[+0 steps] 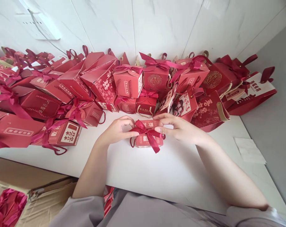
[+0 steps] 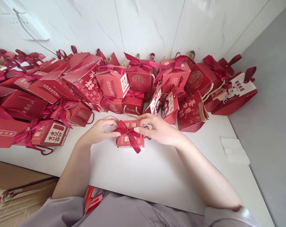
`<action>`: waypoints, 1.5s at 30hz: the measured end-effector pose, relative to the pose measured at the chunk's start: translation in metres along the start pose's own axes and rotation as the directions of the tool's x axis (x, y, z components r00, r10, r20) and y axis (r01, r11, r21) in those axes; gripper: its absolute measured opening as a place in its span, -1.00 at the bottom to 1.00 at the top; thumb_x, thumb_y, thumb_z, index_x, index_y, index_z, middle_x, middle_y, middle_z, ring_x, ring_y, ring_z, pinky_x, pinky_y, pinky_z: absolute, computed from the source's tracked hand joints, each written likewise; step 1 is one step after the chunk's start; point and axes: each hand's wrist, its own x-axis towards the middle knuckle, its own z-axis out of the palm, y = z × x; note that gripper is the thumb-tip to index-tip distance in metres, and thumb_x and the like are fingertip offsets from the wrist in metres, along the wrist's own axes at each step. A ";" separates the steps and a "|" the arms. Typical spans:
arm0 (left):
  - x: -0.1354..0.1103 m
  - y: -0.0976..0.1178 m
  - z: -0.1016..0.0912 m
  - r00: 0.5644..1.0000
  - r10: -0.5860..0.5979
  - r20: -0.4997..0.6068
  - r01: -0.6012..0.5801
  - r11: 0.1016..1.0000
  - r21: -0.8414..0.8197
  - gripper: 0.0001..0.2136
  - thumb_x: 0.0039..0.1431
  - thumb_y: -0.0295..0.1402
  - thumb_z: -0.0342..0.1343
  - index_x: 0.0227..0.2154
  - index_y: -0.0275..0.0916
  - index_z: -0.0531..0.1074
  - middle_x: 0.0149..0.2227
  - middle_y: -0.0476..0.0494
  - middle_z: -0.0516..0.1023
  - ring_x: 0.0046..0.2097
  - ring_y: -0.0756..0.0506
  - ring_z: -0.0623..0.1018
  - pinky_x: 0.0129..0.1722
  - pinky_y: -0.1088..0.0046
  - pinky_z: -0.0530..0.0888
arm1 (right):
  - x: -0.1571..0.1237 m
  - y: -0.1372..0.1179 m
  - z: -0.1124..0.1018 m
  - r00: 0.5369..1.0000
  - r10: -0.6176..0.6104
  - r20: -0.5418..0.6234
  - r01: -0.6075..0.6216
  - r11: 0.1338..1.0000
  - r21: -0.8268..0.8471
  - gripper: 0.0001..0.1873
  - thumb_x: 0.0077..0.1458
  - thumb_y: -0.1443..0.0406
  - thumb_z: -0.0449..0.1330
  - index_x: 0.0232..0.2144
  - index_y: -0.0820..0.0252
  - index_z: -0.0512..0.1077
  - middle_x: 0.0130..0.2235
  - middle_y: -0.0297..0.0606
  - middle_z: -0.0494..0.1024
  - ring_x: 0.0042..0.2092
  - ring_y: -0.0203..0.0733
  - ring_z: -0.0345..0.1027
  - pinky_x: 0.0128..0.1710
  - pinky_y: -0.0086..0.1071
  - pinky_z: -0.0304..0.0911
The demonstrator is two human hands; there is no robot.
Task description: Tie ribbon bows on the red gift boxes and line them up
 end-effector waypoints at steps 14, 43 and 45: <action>-0.001 0.000 -0.001 0.987 -0.019 0.160 0.051 0.979 -0.197 -0.74 0.17 -0.18 0.20 -0.49 -0.28 0.47 -0.27 -0.06 0.36 -0.24 -0.01 0.44 -0.26 0.49 0.38 | 0.004 0.007 -0.011 0.991 -0.054 0.126 0.039 0.992 0.118 -0.63 0.24 0.00 0.16 -0.40 0.14 0.50 0.16 -0.23 0.43 0.15 0.02 0.34 0.10 -0.16 0.27; -0.003 0.006 0.003 0.909 -0.030 0.416 0.139 0.963 -0.232 -0.73 0.13 -0.19 0.25 -0.46 -0.35 0.58 -0.40 -0.13 0.63 -0.33 -0.04 0.57 -0.33 0.55 0.45 | 0.008 0.017 -0.011 0.981 -0.090 0.173 0.065 0.987 0.145 -0.72 0.14 0.11 0.26 -0.47 0.15 0.38 0.11 -0.21 0.49 0.05 0.00 0.43 0.00 -0.20 0.33; -0.003 0.007 0.004 0.894 -0.050 0.446 0.183 0.948 -0.260 -0.70 0.16 -0.15 0.22 -0.42 -0.35 0.57 -0.39 -0.15 0.63 -0.34 -0.04 0.58 -0.35 0.54 0.46 | 0.008 0.016 -0.013 0.973 -0.101 0.208 0.071 0.986 0.150 -0.65 0.19 0.05 0.21 -0.47 0.17 0.39 0.07 -0.20 0.50 0.00 -0.05 0.44 -0.03 -0.23 0.32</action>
